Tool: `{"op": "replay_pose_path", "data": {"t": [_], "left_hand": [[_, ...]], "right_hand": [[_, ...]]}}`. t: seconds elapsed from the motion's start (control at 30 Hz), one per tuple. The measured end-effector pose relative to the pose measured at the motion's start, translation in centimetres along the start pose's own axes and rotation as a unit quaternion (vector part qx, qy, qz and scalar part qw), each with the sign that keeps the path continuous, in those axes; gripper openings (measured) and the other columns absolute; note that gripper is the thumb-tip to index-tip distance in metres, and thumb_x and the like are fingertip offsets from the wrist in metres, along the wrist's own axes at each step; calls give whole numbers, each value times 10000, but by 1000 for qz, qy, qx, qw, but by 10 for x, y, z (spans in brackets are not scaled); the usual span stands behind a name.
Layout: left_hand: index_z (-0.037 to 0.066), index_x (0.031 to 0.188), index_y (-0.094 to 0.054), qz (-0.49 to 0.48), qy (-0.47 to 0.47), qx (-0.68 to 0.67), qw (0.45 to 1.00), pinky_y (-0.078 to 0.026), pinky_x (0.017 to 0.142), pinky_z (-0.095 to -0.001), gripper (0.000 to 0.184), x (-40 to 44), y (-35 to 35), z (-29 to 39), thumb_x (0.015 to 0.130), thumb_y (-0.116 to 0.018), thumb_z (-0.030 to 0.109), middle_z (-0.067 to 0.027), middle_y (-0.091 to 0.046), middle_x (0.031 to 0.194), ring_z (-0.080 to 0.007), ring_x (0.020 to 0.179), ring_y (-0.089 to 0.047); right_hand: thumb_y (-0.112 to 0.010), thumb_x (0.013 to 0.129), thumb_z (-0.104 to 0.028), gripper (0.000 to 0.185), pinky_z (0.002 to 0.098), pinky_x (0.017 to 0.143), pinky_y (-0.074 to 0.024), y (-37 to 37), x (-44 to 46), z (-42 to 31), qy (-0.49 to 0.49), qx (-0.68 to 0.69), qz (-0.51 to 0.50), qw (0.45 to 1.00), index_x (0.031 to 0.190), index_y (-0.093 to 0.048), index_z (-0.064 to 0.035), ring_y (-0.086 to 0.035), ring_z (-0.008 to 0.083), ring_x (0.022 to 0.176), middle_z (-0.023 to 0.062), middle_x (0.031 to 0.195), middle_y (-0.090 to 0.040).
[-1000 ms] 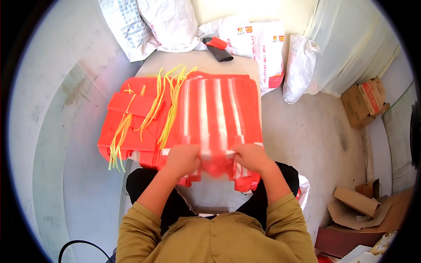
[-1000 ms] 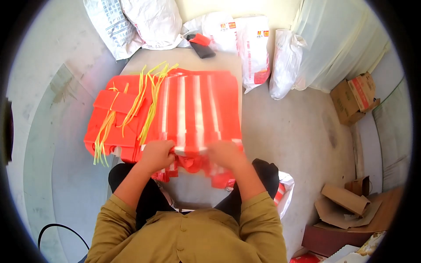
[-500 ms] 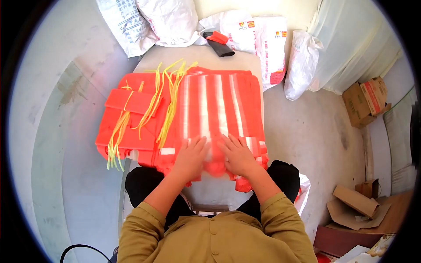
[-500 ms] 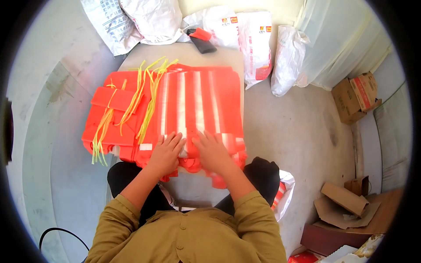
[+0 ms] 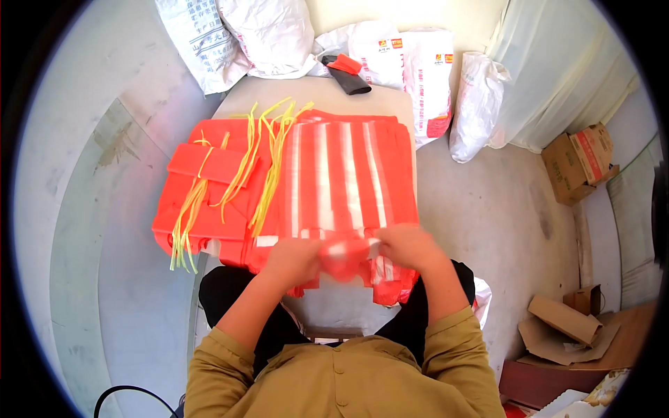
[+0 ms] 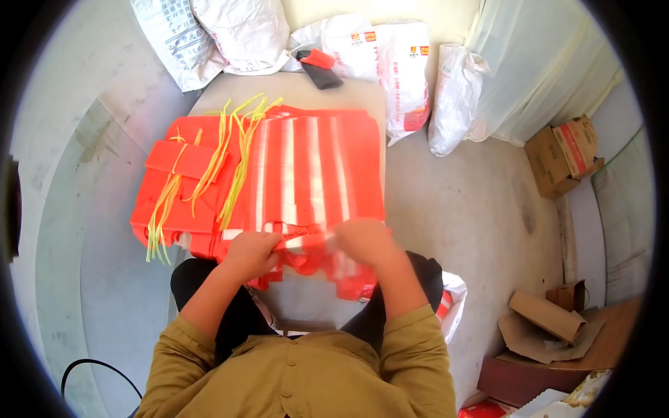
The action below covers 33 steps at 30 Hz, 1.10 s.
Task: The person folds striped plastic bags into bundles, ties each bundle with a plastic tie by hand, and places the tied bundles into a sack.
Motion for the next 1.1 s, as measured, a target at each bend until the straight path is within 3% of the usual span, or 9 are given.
{"op": "replay_pose_path", "data": {"t": [0.07,0.17,0.27,0.37,0.4,0.63,0.93,1.0,1.1], "left_hand": [[11,1094,-677,-23,13,-115,993,-551,851,-352,267,-11,11,7,830,-675,54,-113,-731,1015,-278,940,-708],[4,1236,-614,-55,69,-478,874,-537,853,-325,337,-4,-41,-35,906,-643,64,-91,-707,1076,-193,956,-685],[13,1445,-449,9,110,-632,767,-519,862,-303,540,-11,-67,-42,946,-642,82,-98,-655,1175,-151,998,-640],[50,1571,-268,-7,112,-550,828,-505,893,-300,706,-26,-90,-45,961,-623,77,-128,-623,1247,-163,1059,-618],[70,1612,-214,-15,113,-525,843,-498,905,-297,753,-32,-92,-44,972,-611,78,-134,-618,1261,-162,1085,-608],[100,1620,-229,29,108,-582,805,-492,892,-281,663,-42,-111,-39,1037,-545,109,-118,-609,1266,-131,1070,-579],[117,1556,-342,8,158,-675,721,-551,887,-338,546,-43,-125,-38,1055,-553,178,-86,-608,1288,-153,1119,-610],[101,1521,-384,-26,249,-692,678,-580,871,-372,521,-50,-116,-29,1044,-573,195,-85,-606,1306,-176,1137,-626],[87,1476,-432,-19,223,-672,706,-606,821,-383,510,-52,-118,-28,1013,-621,188,-91,-603,1319,-195,1135,-641]], "right_hand": [[-640,904,-127,212,437,903,-512,13,-3,5,11,-1,70,998,1093,-684,-40,-640,359,1051,145,1099,-698],[-649,897,-84,182,422,893,-518,40,-19,-8,180,-5,503,846,1067,-666,-22,-632,365,1013,152,1088,-685],[-640,938,-116,184,429,934,-512,13,-15,-14,166,135,477,852,1077,-659,3,-627,378,1100,185,1135,-672],[-620,954,-128,217,425,961,-509,-50,4,-7,87,296,351,884,1128,-667,-7,-629,383,1097,196,1147,-666],[-651,954,-98,215,363,907,-517,-72,6,-2,82,255,346,899,1151,-641,-12,-658,286,1031,146,1106,-676],[-652,970,-133,587,336,824,-536,-141,-7,-23,28,462,190,866,1505,-426,-43,-653,189,947,113,1055,-668],[-662,955,-196,593,430,856,-539,-135,-4,-62,5,382,98,919,1502,-453,-103,-683,344,945,214,1056,-683],[-655,955,-196,568,438,869,-536,-152,6,-64,61,339,162,925,1485,-476,-100,-674,367,966,225,1073,-679],[-656,950,-200,539,442,887,-534,-152,5,-66,86,297,195,931,1461,-511,-105,-660,385,1010,231,1104,-673]]}}
Point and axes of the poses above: each hand's wrist, its own x-axis towards the middle knuckle, its own y-axis out of the back of the hand, z = x × y, the point moved 4 cm from there along x, towards the middle knuckle
